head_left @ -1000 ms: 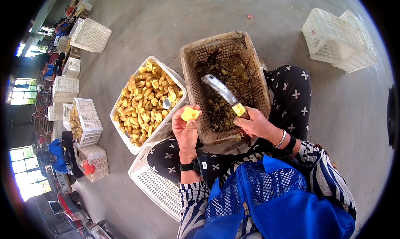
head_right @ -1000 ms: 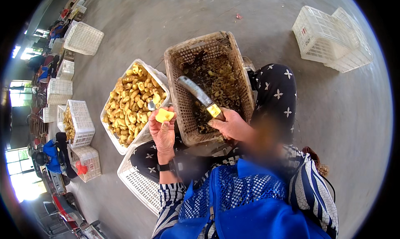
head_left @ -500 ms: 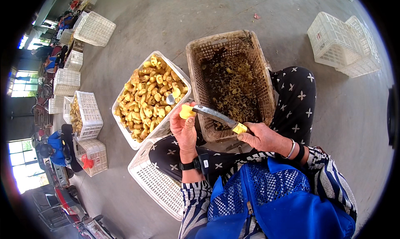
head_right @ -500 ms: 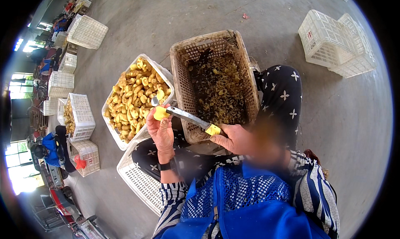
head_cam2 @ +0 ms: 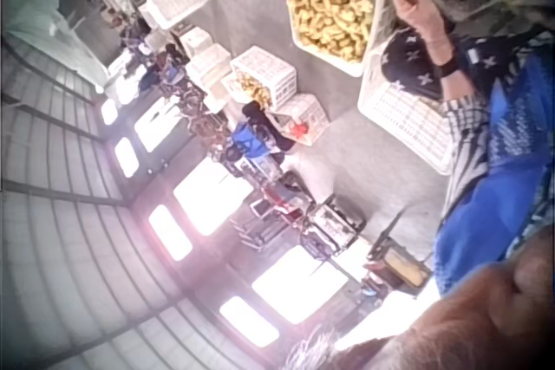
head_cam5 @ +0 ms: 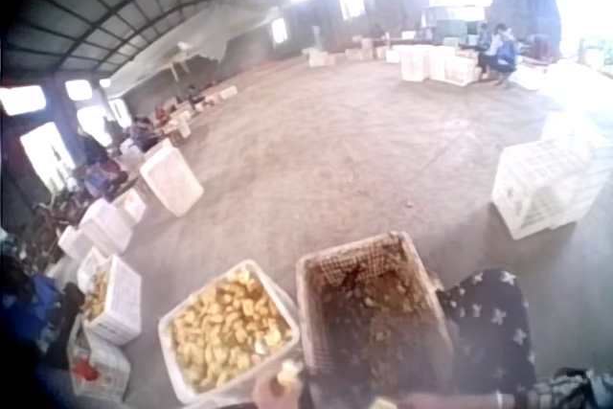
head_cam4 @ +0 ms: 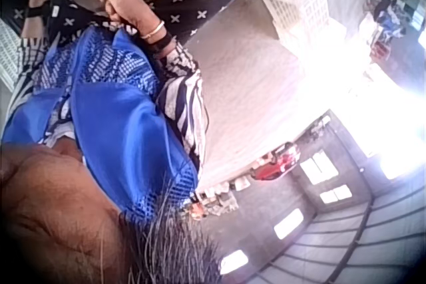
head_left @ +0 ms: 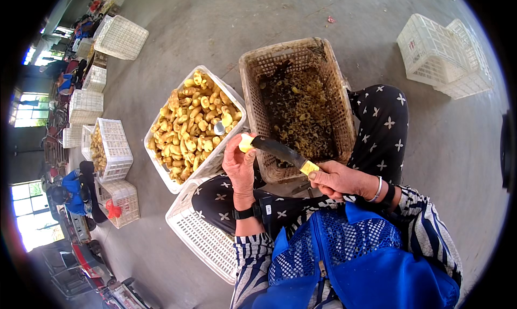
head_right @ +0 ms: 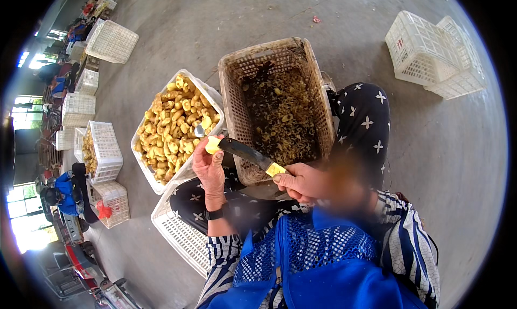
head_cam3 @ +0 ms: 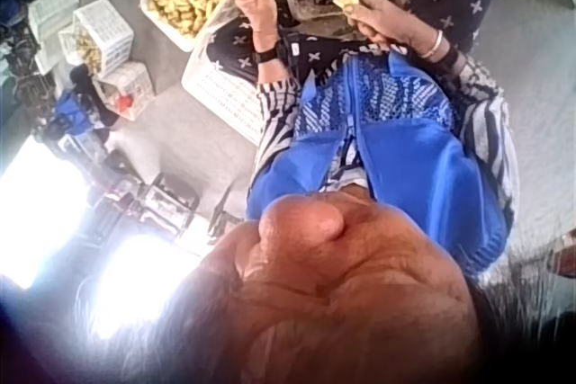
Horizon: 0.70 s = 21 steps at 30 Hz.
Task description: The person peels a ginger root using a circular metal scraper and a knife, then places it into a plastic crate.
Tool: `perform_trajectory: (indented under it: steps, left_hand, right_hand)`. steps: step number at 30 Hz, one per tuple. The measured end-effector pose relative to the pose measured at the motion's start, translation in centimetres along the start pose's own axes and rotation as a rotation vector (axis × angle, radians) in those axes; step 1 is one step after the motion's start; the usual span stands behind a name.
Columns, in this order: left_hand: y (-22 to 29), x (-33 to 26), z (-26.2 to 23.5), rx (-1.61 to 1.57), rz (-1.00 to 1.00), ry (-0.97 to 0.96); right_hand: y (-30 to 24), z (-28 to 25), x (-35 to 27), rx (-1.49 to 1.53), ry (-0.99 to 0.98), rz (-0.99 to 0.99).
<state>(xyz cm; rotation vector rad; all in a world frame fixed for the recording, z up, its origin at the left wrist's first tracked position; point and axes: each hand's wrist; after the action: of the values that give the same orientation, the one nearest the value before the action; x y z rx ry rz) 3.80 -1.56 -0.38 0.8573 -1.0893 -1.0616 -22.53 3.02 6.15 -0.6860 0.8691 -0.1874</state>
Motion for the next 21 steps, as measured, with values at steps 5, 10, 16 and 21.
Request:
perform_trajectory:
  steps: [5, 10, 16, 21]
  left_hand:
    - [-0.3, 0.2, 0.4, -0.279, -0.128, 0.011]
    - [-0.6, -0.3, 0.7, -0.394, -0.171, 0.022]
    - [0.0, -0.2, 0.2, -0.366, -0.141, 0.046]
    - [0.3, -0.1, 0.1, -0.283, -0.102, 0.040]
  right_hand:
    - [1.0, -1.5, 0.6, 0.352, -0.251, 0.079]
    - [0.2, -3.2, 0.9, 0.699, -0.347, -0.148]
    - [0.2, -1.4, -0.5, 0.053, 0.029, -0.088]
    - [0.1, -0.4, -1.1, -0.159, 0.082, -0.142]
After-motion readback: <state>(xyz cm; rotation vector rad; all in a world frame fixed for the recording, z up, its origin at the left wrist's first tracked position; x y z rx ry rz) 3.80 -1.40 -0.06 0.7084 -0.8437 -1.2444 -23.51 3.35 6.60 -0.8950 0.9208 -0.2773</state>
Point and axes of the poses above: each hand's wrist, its own x-axis towards the middle knuckle, its own z-axis out of the palm, y = z × x, and after that the axes turned 5 degrees about -x, right-handed
